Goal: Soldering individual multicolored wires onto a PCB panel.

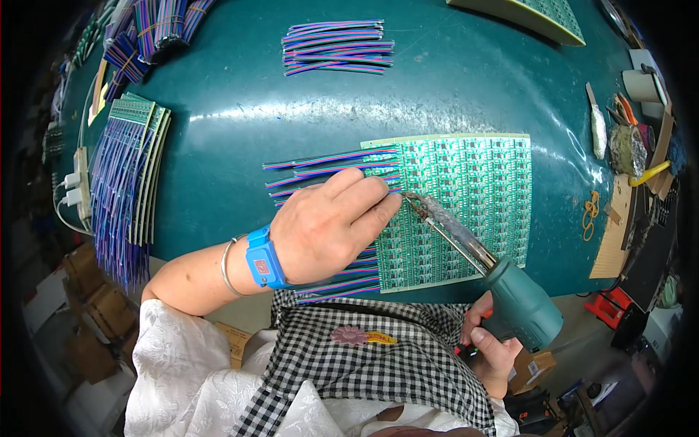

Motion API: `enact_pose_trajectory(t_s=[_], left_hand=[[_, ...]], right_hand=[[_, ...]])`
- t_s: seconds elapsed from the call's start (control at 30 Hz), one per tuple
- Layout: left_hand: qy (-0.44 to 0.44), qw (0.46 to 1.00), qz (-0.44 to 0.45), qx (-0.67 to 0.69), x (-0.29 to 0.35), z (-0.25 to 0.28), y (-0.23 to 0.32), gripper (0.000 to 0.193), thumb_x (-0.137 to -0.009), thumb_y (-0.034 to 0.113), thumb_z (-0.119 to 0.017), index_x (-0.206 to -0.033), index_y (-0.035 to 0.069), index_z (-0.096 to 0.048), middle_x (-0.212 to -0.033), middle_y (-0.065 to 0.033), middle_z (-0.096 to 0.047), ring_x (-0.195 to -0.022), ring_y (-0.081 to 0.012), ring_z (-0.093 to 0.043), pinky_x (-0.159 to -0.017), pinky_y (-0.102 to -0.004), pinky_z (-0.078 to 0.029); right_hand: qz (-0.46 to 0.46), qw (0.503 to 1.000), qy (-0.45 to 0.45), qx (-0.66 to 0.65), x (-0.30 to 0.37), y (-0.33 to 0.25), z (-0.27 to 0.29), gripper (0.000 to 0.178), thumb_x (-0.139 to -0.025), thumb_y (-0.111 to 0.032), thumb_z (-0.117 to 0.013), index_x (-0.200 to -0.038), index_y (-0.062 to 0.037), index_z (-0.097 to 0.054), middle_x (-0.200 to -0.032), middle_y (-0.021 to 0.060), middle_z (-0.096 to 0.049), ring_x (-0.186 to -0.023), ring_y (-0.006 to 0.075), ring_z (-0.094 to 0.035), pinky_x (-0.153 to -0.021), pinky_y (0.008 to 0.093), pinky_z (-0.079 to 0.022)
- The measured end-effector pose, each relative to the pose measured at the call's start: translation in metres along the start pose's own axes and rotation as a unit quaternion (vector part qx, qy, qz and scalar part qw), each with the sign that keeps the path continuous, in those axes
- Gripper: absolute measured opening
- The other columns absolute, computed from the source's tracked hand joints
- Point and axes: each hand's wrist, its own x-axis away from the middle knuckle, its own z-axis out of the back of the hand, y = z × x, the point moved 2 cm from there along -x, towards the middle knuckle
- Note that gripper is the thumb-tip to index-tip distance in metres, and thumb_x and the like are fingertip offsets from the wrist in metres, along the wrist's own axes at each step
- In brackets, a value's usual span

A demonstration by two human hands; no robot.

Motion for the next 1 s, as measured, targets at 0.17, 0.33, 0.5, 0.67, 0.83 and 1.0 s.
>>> enact_pose_trajectory(t_s=[0.17, 0.33, 0.5, 0.67, 0.83, 1.0], left_hand=[[-0.016, 1.000, 0.005, -0.008, -0.002, 0.001, 0.002, 0.042, -0.064, 0.001, -0.065, -0.105, -0.006, -0.067, -0.094, -0.0126, -0.057, -0.074, -0.0258, -0.057, -0.060, -0.0349, -0.049], [-0.028, 0.999, 0.007, -0.014, -0.002, 0.002, 0.003, 0.043, -0.063, 0.001, -0.065, -0.105, -0.007, -0.067, -0.094, -0.0126, -0.058, -0.073, -0.0250, -0.056, -0.059, -0.0341, -0.049], [-0.027, 0.999, 0.000, -0.022, -0.001, 0.002, 0.002, 0.044, -0.063, 0.000, -0.065, -0.106, -0.007, -0.067, -0.094, -0.0124, -0.058, -0.071, -0.0244, -0.055, -0.058, -0.0336, -0.048], [-0.022, 0.999, -0.002, -0.024, -0.002, 0.001, 0.002, 0.043, -0.063, 0.000, -0.066, -0.105, -0.007, -0.067, -0.094, -0.0124, -0.058, -0.071, -0.0244, -0.055, -0.058, -0.0336, -0.048], [-0.019, 1.000, -0.001, -0.023, -0.001, 0.001, 0.002, 0.043, -0.062, 0.000, -0.066, -0.104, -0.007, -0.068, -0.093, -0.0125, -0.058, -0.071, -0.0243, -0.055, -0.058, -0.0333, -0.049], [-0.020, 0.999, -0.001, -0.028, -0.002, 0.001, 0.003, 0.044, -0.061, 0.001, -0.065, -0.104, -0.007, -0.068, -0.093, -0.0124, -0.058, -0.071, -0.0242, -0.055, -0.058, -0.0331, -0.049]], right_hand=[[0.043, 0.997, -0.061, 0.015, -0.002, 0.007, 0.011, 0.038, -0.071, -0.010, -0.075, -0.097, 0.0039, -0.051, -0.075, 0.0110, -0.054, -0.052, 0.0189, -0.054, -0.046, 0.0303, -0.048], [0.037, 0.996, -0.049, -0.064, -0.004, -0.009, 0.005, 0.041, -0.074, -0.010, -0.074, -0.102, 0.0079, -0.050, -0.076, 0.0113, -0.055, -0.051, 0.0183, -0.054, -0.045, 0.0294, -0.050], [0.026, 0.998, -0.049, -0.036, -0.003, -0.009, 0.007, 0.045, -0.073, -0.012, -0.075, -0.104, 0.0095, -0.050, -0.072, 0.0109, -0.054, -0.050, 0.0180, -0.054, -0.044, 0.0296, -0.049], [0.031, 0.998, -0.051, -0.016, -0.005, 0.001, 0.008, 0.039, -0.070, -0.009, -0.073, -0.097, 0.0068, -0.050, -0.071, 0.0111, -0.052, -0.050, 0.0187, -0.054, -0.045, 0.0293, -0.049], [0.040, 0.997, -0.059, 0.000, -0.005, 0.003, 0.009, 0.037, -0.070, -0.009, -0.074, -0.095, 0.0050, -0.049, -0.071, 0.0116, -0.052, -0.049, 0.0190, -0.053, -0.044, 0.0290, -0.047], [0.059, 0.995, -0.054, -0.052, -0.007, -0.005, 0.007, 0.042, -0.072, -0.011, -0.075, -0.100, 0.0065, -0.049, -0.070, 0.0115, -0.053, -0.049, 0.0186, -0.053, -0.042, 0.0292, -0.046]])
